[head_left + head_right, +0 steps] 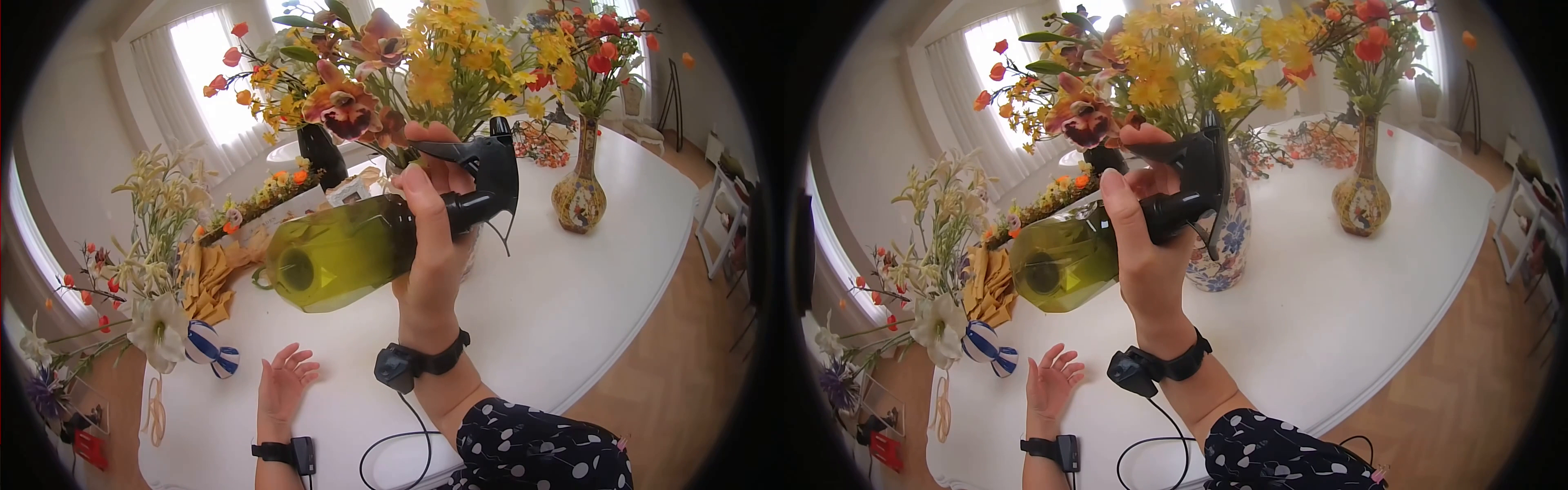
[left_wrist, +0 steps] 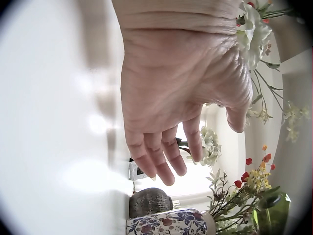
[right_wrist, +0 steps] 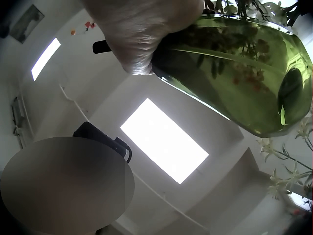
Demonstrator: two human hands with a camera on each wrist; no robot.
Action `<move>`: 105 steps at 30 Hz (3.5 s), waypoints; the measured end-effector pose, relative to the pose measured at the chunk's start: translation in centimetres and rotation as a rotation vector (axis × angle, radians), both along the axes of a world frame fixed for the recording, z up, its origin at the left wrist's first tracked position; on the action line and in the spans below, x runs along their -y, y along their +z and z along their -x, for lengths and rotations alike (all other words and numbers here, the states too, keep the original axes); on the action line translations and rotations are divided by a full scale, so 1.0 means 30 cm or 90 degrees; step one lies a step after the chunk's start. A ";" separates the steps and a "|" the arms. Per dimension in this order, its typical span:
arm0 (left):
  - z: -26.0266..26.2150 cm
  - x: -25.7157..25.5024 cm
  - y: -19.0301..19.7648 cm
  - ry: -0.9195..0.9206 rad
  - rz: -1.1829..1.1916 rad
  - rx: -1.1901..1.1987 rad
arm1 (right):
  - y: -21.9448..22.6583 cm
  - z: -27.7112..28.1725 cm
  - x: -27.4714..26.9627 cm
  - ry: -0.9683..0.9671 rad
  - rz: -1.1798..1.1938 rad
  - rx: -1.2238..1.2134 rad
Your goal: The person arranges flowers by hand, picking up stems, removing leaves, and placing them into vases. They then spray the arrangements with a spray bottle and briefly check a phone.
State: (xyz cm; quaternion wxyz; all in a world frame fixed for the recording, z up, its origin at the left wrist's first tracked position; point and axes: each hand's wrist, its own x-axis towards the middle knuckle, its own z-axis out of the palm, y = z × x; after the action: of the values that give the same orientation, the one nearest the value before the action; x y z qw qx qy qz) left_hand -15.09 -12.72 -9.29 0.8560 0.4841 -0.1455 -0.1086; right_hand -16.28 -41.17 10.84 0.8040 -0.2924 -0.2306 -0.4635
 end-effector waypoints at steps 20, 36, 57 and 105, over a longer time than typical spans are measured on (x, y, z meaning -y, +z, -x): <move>0.002 0.005 0.003 0.006 0.003 -0.002 | -0.017 0.002 0.017 -0.034 -0.022 0.013; 0.002 0.002 0.006 -0.002 0.001 -0.003 | -0.011 -0.014 0.017 -0.099 0.236 -0.002; -0.070 0.380 0.100 -0.008 -0.067 0.013 | -0.014 0.068 0.453 -0.202 0.284 -0.035; -0.127 0.993 -0.014 -0.566 0.349 -0.114 | -0.042 0.062 0.549 -0.252 0.607 -0.185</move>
State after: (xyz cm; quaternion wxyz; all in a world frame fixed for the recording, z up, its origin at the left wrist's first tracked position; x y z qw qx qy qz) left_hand -11.28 -42.52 -9.70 0.8317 0.1232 -0.2861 -0.4597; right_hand -18.13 -57.64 9.59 0.5030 -0.7241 -0.2427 -0.4047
